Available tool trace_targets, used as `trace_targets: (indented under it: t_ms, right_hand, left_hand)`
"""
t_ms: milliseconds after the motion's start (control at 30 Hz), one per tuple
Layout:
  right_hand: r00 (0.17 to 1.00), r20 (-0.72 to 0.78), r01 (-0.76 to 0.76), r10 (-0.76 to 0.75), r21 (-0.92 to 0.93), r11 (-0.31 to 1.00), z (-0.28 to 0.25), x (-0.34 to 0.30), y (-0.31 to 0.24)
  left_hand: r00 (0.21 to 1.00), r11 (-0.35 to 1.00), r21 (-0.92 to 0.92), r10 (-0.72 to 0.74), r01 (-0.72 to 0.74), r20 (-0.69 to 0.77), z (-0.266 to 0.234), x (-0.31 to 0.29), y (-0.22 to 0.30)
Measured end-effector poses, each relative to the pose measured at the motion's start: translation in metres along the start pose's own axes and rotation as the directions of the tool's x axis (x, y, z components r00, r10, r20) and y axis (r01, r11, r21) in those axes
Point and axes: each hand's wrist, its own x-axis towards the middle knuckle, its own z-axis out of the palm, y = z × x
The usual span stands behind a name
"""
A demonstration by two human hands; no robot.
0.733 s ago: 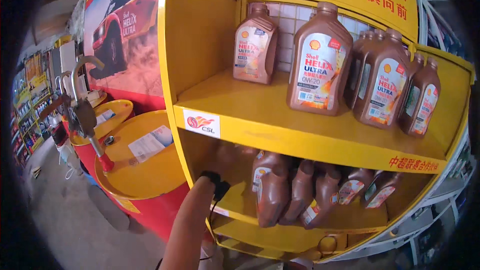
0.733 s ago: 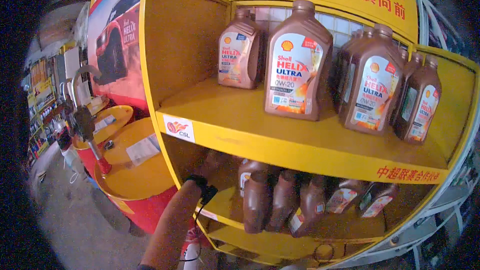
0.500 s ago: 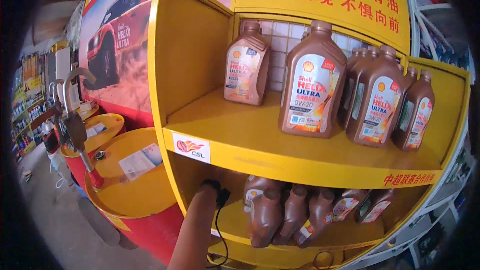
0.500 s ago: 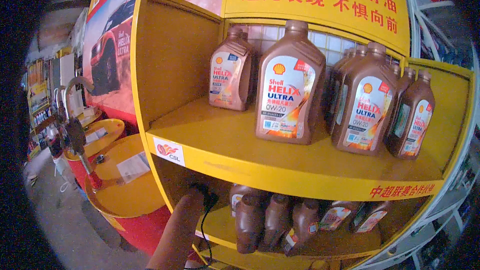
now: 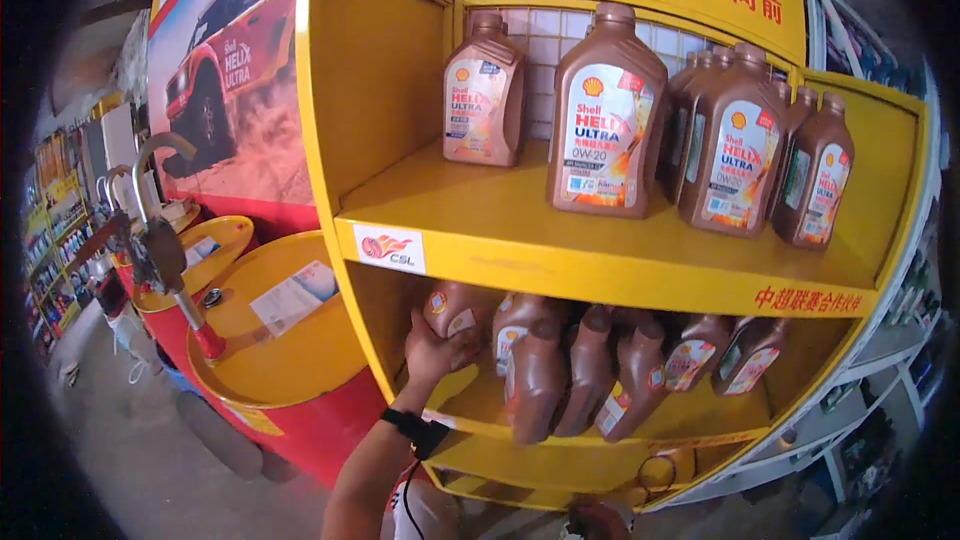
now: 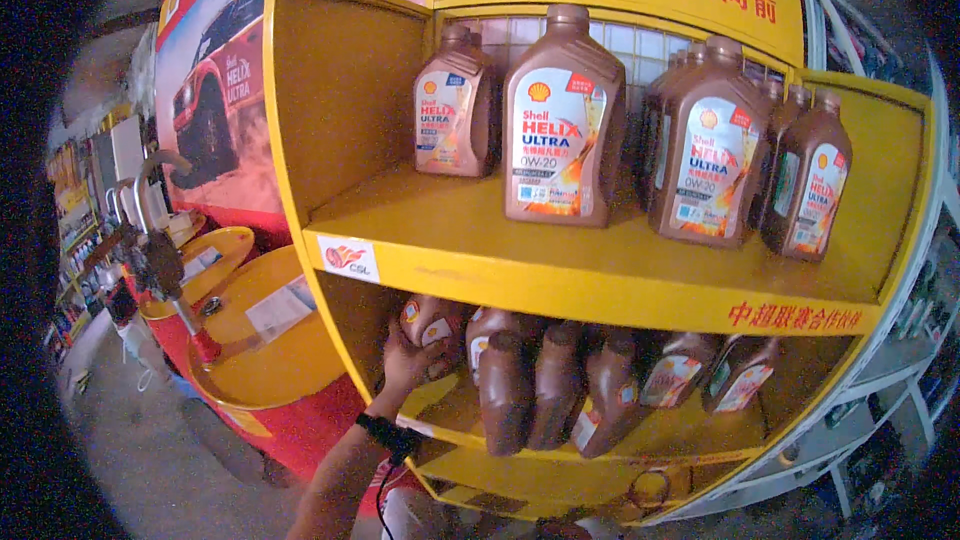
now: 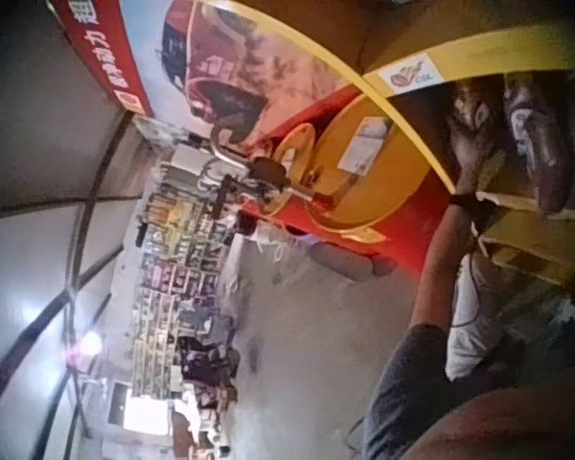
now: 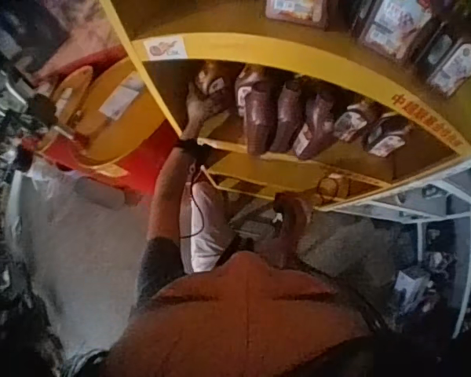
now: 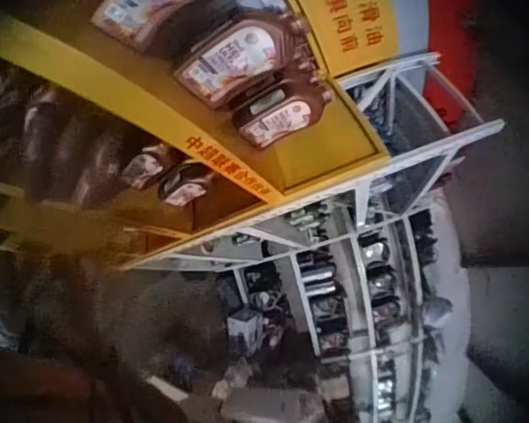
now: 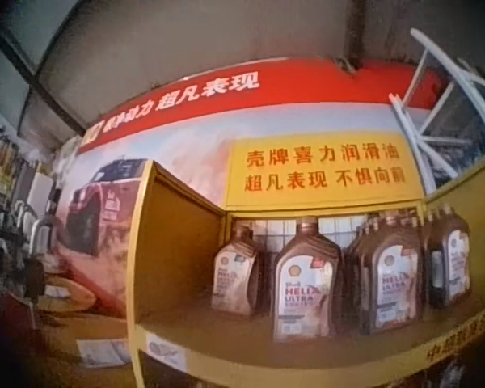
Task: The person wipes the front edge of a yellow display shelf with a cloth, then picks up a brown motor oil bottle and wipes it thoroughly with the cloth before placing it back on the shelf. The person repeats this process with another bottle.
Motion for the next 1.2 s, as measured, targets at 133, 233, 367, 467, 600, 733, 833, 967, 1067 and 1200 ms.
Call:
trace_targets:
  t_ms: [133, 233, 367, 467, 600, 733, 833, 967, 1067, 1200]
  right_hand:
    - [0.998, -0.045, 0.049, -0.048, 0.035, 0.998, -0.002, -0.022, 0.001]
    - [0.989, -0.142, 0.047, -0.051, -0.031, 0.998, -0.001, -0.031, -0.015]
    - [0.939, -0.255, 0.235, -0.230, -0.012, 0.972, -0.003, -0.030, -0.014]
    - [0.909, -0.260, 0.269, -0.326, -0.232, 0.935, -0.001, -0.016, -0.049]
    - [0.756, -0.187, 0.476, -0.628, -0.501, 0.722, 0.020, -0.019, -0.093]
    - [0.676, 0.242, 0.690, -0.696, -0.541, 0.481, 0.032, -0.015, -0.112]
    - [0.730, 0.218, 0.616, -0.648, -0.620, 0.486, 0.030, -0.034, -0.108]
    - [0.750, 0.250, 0.564, -0.613, -0.726, 0.394, 0.037, -0.038, -0.116]
    - [0.711, 0.353, 0.608, -0.608, -0.743, 0.280, 0.042, -0.033, -0.134]
    - [0.721, 0.276, 0.587, -0.636, -0.731, 0.349, 0.030, -0.042, -0.127]
  left_hand:
    - [0.994, 0.979, -0.195, -0.044, 0.063, 0.102, -0.061, -0.051, 0.026]
    - [0.970, 0.861, -0.477, -0.069, 0.177, 0.235, -0.096, -0.097, 0.051]
    - [0.837, 0.607, -0.641, -0.075, 0.469, 0.542, -0.140, -0.162, 0.074]
    - [0.724, 0.609, -0.514, -0.153, 0.605, 0.672, -0.156, -0.217, 0.080]
    - [0.588, 0.617, -0.388, -0.152, 0.684, 0.795, -0.177, -0.247, 0.129]
    - [0.550, 0.594, -0.383, -0.123, 0.707, 0.826, -0.191, -0.256, 0.155]
    - [0.605, 0.683, -0.403, -0.071, 0.609, 0.793, -0.191, -0.265, 0.150]
    - [0.595, 0.789, -0.347, -0.030, 0.507, 0.803, -0.187, -0.269, 0.157]
    - [0.595, 0.799, -0.361, 0.004, 0.482, 0.803, -0.186, -0.273, 0.160]
    - [0.624, 0.750, -0.419, 0.010, 0.512, 0.782, -0.186, -0.275, 0.152]
